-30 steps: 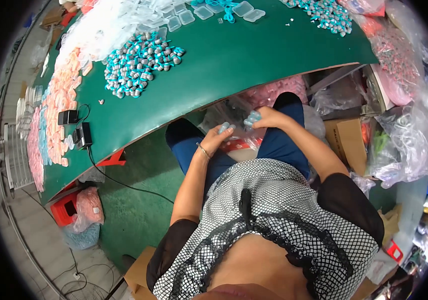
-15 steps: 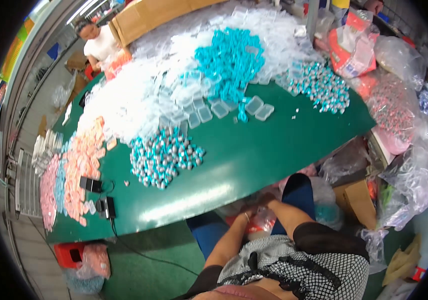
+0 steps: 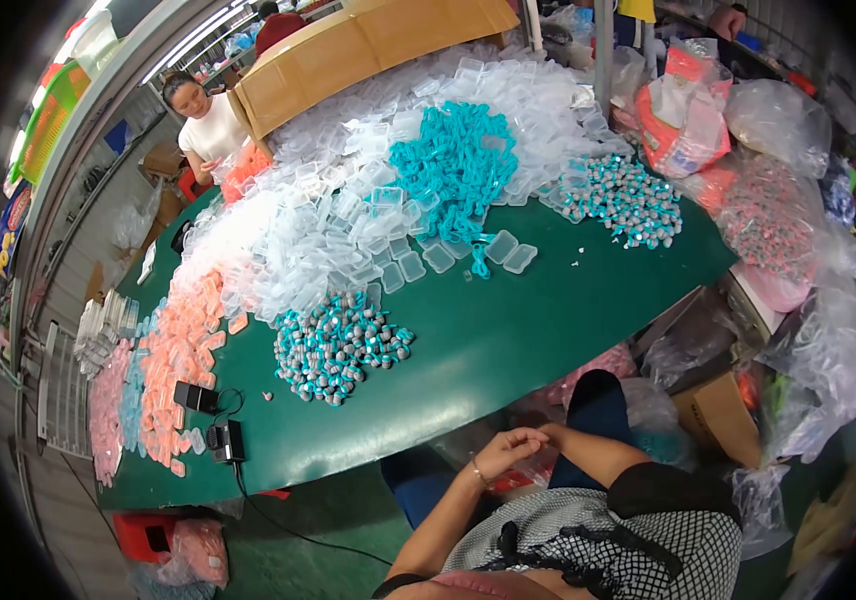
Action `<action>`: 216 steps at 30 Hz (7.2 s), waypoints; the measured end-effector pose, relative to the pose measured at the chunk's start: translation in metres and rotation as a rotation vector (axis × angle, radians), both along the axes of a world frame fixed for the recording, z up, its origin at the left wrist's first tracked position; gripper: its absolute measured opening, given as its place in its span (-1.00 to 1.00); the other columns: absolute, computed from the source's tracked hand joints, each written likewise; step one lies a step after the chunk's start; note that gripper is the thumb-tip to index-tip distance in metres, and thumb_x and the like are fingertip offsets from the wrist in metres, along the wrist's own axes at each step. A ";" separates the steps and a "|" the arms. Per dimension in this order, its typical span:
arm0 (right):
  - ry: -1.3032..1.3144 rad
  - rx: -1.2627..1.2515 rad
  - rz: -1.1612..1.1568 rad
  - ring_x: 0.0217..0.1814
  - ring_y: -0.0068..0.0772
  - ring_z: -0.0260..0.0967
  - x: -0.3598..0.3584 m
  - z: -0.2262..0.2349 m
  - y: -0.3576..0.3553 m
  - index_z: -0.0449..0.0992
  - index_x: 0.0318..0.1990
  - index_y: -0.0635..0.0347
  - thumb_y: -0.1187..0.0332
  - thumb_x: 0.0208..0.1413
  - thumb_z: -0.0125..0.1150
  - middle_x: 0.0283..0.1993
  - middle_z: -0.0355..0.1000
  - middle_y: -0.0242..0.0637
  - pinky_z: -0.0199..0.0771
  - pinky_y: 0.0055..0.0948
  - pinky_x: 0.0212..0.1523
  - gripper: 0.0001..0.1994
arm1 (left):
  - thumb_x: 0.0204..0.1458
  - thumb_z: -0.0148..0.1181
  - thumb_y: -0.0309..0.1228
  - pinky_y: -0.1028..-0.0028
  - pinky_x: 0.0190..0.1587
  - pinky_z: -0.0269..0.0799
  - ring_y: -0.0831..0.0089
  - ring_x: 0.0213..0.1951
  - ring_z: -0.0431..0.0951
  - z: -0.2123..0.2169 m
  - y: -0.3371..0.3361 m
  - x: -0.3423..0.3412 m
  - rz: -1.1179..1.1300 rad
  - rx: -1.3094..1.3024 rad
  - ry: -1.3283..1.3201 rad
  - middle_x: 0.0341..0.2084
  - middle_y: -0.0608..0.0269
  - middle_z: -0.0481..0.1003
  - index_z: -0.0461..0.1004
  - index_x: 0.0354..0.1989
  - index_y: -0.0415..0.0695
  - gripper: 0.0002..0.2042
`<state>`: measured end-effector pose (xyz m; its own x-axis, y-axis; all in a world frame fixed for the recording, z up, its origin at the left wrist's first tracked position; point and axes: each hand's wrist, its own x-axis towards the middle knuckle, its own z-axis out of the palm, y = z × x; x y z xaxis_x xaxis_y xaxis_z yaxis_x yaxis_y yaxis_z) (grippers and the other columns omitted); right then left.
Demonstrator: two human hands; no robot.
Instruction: Sorting and placing small decorative or functional components into small plastic containers.
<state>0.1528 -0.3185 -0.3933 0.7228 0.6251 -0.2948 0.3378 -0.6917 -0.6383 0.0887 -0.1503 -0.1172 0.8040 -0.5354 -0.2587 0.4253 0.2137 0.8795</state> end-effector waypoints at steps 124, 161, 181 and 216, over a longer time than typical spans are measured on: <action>-0.679 -0.147 -0.701 0.32 0.13 0.01 0.538 0.466 -0.003 0.29 0.21 -0.09 -0.32 -0.17 0.12 0.28 0.03 0.16 0.08 -0.18 0.26 -0.20 | -0.23 0.36 -0.16 0.31 -0.28 0.25 0.21 -0.30 0.37 0.156 0.096 0.103 0.278 0.997 -0.975 -0.34 0.23 0.36 0.40 -0.47 -0.06 -0.69; -0.570 -0.062 -0.339 0.32 0.03 0.05 0.362 0.447 0.062 0.24 0.24 -0.03 -0.39 -0.14 -0.05 0.29 0.09 0.02 -0.06 0.30 0.18 -0.15 | -0.33 0.40 -0.28 0.26 -0.24 0.31 0.13 -0.26 0.40 0.145 0.088 0.106 0.374 0.989 -1.132 -0.35 0.15 0.39 0.42 -0.47 -0.14 -0.69; -1.141 0.638 -0.157 -0.12 -0.15 0.40 0.196 0.463 0.026 0.57 -0.20 0.09 0.40 -0.04 0.21 -0.13 0.46 -0.23 0.41 -0.31 -0.11 -0.79 | -0.23 0.31 -0.44 0.30 -0.23 0.36 0.21 -0.25 0.43 0.147 0.070 0.009 0.608 1.183 -1.149 -0.29 0.22 0.44 0.51 -0.46 -0.14 -0.86; -0.996 0.192 -0.069 -0.23 -0.20 0.29 0.001 0.427 0.081 0.47 -0.47 0.16 0.17 -0.11 0.28 -0.30 0.36 -0.29 0.32 -0.24 -0.32 -0.75 | -0.24 0.35 -0.36 0.30 -0.22 0.27 0.24 -0.18 0.42 0.148 0.069 -0.018 0.729 1.414 -1.197 -0.25 0.24 0.45 0.49 -0.53 -0.12 -0.83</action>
<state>0.1543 -0.2374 0.0336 0.6211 0.5459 0.5623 0.7397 -0.6454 -0.1905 0.0709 -0.0814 0.0304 0.7913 -0.0202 0.6111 -0.2316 -0.9349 0.2689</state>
